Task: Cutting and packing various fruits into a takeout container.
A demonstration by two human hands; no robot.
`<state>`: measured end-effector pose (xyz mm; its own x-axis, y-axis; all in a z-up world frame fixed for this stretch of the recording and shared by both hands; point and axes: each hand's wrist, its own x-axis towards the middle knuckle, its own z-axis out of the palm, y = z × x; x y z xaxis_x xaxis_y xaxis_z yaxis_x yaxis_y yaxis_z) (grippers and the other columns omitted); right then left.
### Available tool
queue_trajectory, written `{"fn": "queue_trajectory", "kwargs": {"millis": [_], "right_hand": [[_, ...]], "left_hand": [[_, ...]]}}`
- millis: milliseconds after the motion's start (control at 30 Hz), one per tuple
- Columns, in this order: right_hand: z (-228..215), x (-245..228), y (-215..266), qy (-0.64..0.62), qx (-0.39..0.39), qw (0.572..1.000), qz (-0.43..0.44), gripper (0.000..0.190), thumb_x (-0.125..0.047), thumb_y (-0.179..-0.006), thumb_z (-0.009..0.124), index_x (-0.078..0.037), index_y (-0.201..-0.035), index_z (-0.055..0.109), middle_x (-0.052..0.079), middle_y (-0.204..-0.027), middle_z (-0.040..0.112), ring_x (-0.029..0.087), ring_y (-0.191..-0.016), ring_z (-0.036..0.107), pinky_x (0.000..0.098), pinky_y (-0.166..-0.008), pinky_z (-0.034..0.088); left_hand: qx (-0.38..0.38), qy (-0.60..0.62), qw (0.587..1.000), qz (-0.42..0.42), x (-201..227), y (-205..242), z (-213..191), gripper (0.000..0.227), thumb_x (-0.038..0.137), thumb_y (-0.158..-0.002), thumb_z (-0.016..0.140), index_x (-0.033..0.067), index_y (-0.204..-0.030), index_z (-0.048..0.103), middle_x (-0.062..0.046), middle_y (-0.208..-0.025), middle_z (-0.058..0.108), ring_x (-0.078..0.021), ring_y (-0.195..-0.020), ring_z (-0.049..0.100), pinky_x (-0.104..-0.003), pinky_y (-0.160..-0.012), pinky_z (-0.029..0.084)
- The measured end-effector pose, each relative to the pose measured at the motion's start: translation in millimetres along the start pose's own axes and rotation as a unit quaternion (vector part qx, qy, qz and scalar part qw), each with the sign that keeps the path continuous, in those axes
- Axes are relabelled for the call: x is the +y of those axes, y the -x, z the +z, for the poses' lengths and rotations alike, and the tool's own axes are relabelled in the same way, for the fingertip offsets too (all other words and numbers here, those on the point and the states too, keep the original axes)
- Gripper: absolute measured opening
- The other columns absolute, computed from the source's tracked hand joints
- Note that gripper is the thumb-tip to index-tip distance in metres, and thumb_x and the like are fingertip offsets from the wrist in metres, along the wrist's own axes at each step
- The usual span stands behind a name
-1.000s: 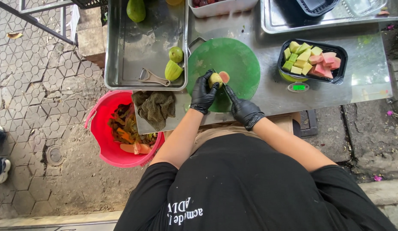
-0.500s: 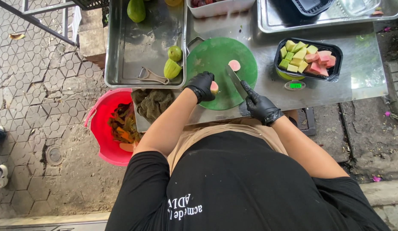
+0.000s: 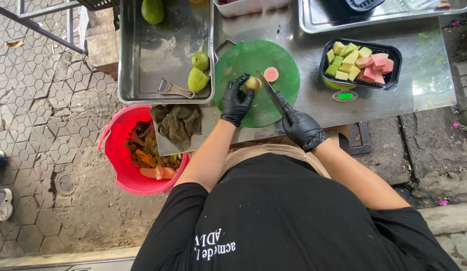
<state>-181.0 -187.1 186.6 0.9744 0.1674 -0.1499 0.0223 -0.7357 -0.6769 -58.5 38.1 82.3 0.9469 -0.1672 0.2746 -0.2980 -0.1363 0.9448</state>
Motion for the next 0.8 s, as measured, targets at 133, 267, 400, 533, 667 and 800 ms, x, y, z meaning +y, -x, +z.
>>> {"fn": "queue_trajectory", "kwargs": {"millis": [133, 267, 400, 533, 667, 800], "right_hand": [[3, 4, -3, 0.003, 0.004, 1.000, 0.011, 0.077, -0.014, -0.099, 0.054, -0.035, -0.164, 0.020, 0.025, -0.081, 0.067, 0.041, -0.067, 0.067, 0.0497, -0.069, 0.055], [0, 2, -3, 0.000, 0.000, 1.000, 0.029, 0.076, -0.015, -0.099, 0.053, -0.035, -0.164, 0.019, 0.025, -0.083, 0.068, 0.042, -0.070, 0.068, 0.0505, -0.069, 0.055], [-2, -7, -5, 0.009, -0.003, 1.000, 0.024, 0.077, -0.016, -0.099, 0.053, -0.035, -0.164, 0.018, 0.026, -0.081, 0.068, 0.043, -0.070, 0.068, 0.0516, -0.069, 0.054], [4, -5, -7, 0.023, -0.027, 0.999, 0.009, 0.081, -0.017, -0.096, 0.055, -0.032, -0.165, 0.014, 0.026, -0.076, 0.067, 0.043, -0.067, 0.066, 0.0538, -0.067, 0.053], [-5, -16, -16, 0.046, -0.053, 0.997, 0.014, 0.082, -0.017, -0.096, 0.054, -0.032, -0.165, 0.013, 0.025, -0.071, 0.066, 0.042, -0.063, 0.066, 0.0535, -0.065, 0.053], [11, -6, -35, 0.077, -0.107, 0.989, 0.060, 0.075, -0.022, -0.100, 0.050, -0.032, -0.164, 0.011, 0.020, -0.070, 0.067, 0.036, -0.060, 0.067, 0.0496, -0.060, 0.057]], "left_hand": [[-0.062, -0.085, 0.990, 0.089, 27, -11, -3, 0.072, 0.003, -0.084, 0.073, 0.0029, -0.149, 0.042, -0.019, -0.148, 0.050, -0.0340, -0.139, 0.048, -0.040, -0.117, 0.041], [-0.121, -0.162, 0.979, 0.040, 9, -18, -3, 0.059, 0.004, -0.083, 0.080, 0.0074, -0.138, 0.058, -0.015, -0.134, 0.063, -0.0274, -0.127, 0.059, -0.036, -0.111, 0.049], [0.005, 0.056, 0.997, -0.056, -23, -9, 4, 0.050, 0.000, -0.084, 0.082, 0.0048, -0.127, 0.058, -0.011, -0.133, 0.063, -0.0217, -0.124, 0.063, -0.034, -0.109, 0.052], [0.026, 0.060, 0.997, -0.030, -32, -5, 6, 0.049, -0.002, -0.085, 0.082, 0.0040, -0.127, 0.058, -0.010, -0.133, 0.063, -0.0212, -0.123, 0.063, -0.034, -0.109, 0.053], [0.024, 0.061, 0.997, -0.037, -34, -7, 5, 0.048, -0.001, -0.085, 0.082, 0.0042, -0.126, 0.058, -0.010, -0.133, 0.063, -0.0210, -0.124, 0.063, -0.034, -0.109, 0.052], [0.021, 0.009, 0.999, -0.029, -16, -6, 2, 0.048, 0.000, -0.084, 0.084, 0.0043, -0.125, 0.059, -0.010, -0.130, 0.064, -0.0207, -0.121, 0.064, -0.033, -0.107, 0.053]]}}
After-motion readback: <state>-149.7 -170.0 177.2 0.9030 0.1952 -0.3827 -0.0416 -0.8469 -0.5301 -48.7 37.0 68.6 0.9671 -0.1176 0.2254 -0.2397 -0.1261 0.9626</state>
